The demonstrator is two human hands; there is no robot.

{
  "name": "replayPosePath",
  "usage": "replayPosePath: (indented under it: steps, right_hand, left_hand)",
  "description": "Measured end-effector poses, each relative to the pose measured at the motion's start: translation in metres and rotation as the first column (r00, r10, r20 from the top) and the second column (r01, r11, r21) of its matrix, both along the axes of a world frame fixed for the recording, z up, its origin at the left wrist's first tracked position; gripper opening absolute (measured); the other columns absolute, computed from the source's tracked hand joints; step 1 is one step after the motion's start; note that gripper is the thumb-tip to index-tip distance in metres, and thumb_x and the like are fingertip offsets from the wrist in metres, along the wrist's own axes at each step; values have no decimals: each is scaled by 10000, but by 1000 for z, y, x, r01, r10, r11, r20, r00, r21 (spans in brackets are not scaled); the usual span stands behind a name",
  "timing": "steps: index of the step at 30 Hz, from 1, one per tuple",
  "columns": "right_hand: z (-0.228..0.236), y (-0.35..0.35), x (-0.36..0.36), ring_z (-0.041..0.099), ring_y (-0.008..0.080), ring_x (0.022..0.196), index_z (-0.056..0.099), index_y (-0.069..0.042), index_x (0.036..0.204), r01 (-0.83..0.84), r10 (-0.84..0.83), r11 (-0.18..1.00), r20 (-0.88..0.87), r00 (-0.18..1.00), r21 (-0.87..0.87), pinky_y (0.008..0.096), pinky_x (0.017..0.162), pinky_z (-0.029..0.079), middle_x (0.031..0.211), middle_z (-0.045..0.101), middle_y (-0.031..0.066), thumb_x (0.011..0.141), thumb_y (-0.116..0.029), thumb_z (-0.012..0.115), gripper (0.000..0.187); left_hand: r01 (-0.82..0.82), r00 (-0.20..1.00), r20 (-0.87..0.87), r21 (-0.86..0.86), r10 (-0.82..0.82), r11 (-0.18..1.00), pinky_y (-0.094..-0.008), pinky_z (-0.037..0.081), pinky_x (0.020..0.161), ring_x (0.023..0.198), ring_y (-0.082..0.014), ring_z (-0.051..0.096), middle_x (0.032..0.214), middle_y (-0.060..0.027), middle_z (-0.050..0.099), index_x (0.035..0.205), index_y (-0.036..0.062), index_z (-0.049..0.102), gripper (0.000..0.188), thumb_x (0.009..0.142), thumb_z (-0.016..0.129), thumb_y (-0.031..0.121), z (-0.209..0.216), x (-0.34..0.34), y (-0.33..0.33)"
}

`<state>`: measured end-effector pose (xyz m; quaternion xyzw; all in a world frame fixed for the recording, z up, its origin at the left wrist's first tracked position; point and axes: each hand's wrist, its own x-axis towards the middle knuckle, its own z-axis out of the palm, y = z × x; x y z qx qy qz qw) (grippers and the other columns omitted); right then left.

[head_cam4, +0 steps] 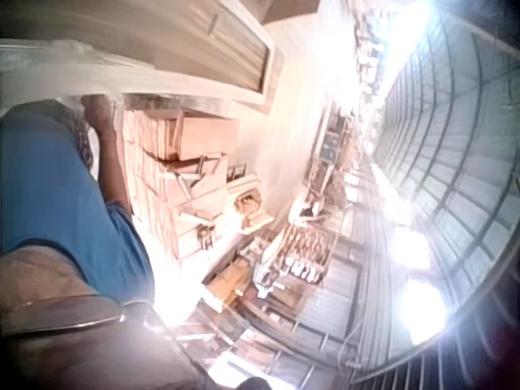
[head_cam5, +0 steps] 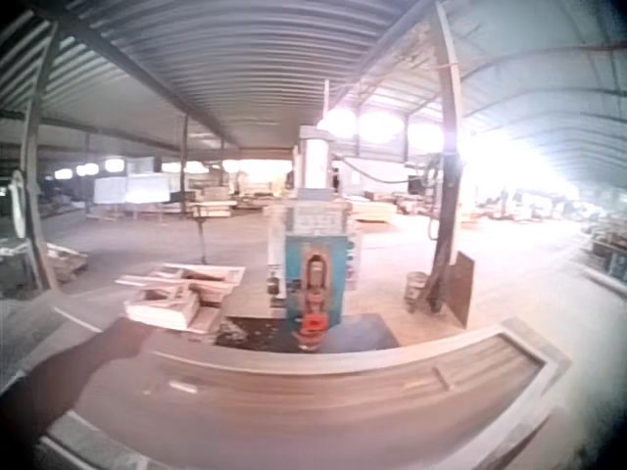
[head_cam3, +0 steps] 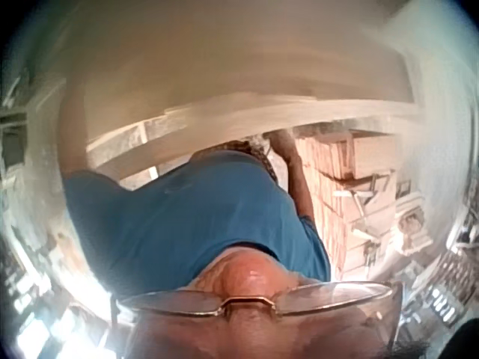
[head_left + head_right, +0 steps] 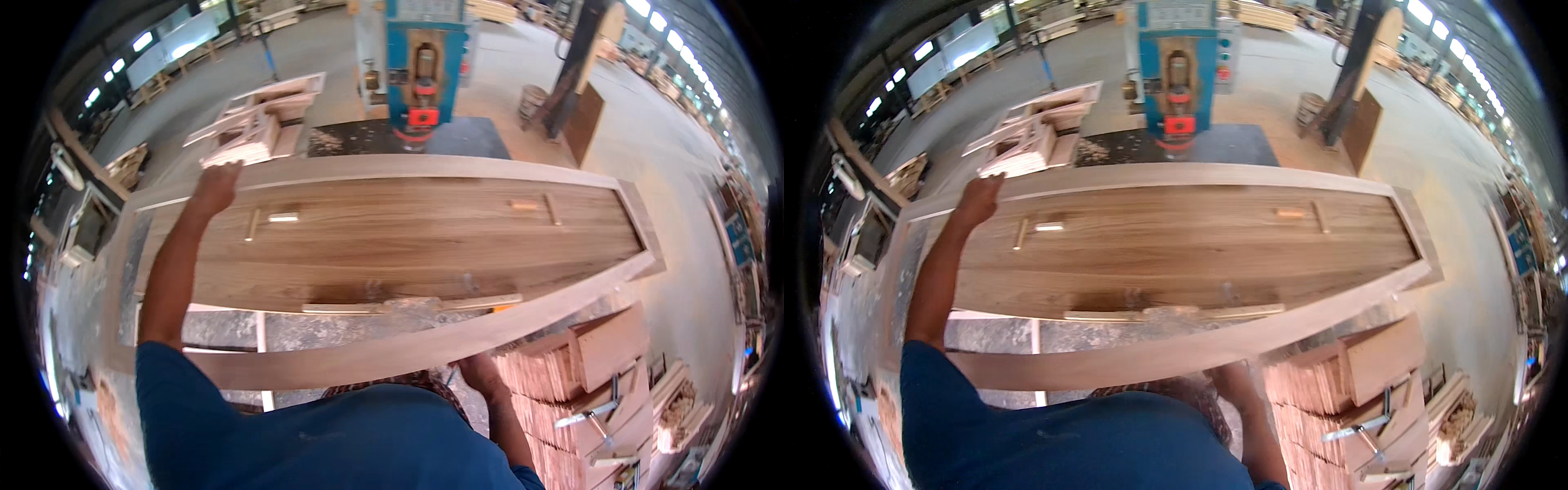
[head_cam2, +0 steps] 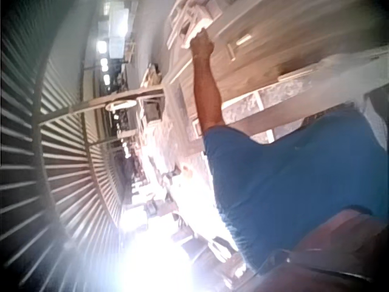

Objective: The person guides a wooden frame against a shaping machine to profile its edges, clears away sawdust using an air blow gun, and places the frame on a stack on the workshop floor.

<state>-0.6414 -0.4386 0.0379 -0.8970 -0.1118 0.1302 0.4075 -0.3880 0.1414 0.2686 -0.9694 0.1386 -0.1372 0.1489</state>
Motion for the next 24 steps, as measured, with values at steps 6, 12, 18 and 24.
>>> replayPosePath:
  steps: [6, 12, 18, 24]
  right_hand:
    - [5, 53, 5, 630, 385, 794, 614, -26, 1103, -116, 125, 989, 106, 987, -86, 458, 754, 500, 919, 662, 203, 931, -216, 522, 272]
    - [13, -6, -46, 592, 166, 643, 534, -6, 1280, 496, -350, 812, -425, 835, 306, 310, 632, 497, 879, 629, 86, 996, -246, 509, 372]
    - [50, -10, -82, 666, 210, 835, 572, -17, 1298, 295, -166, 935, -491, 855, 198, 321, 763, 515, 942, 692, 151, 987, -286, 555, 411]
    - [55, -39, -127, 622, 454, 879, 490, -63, 1088, 470, -613, 732, -177, 770, -493, 523, 729, 475, 893, 643, 276, 935, -326, 555, 311]
  left_hand:
    - [10, 1000, 1, -43, -10, 999, -500, 510, 775, 900, -399, 638, 1022, -227, 652, 1282, 0, 533, 568, 717, 580, -27, -42, 19, 13]
    - [-75, 995, -69, -94, 69, 993, -488, 490, 829, 936, -382, 629, 1051, -198, 637, 1306, 19, 521, 586, 728, 620, 14, -92, 23, 11]
    - [-167, 973, -183, -135, 141, 977, -475, 449, 950, 1093, -362, 591, 1218, -184, 602, 1345, 40, 499, 653, 725, 703, 68, -181, 50, 45]
    - [-48, 989, -144, -179, 22, 983, -461, 351, 1096, 1308, -347, 464, 1390, -198, 512, 1408, 7, 440, 691, 757, 668, -23, -296, 72, 109]
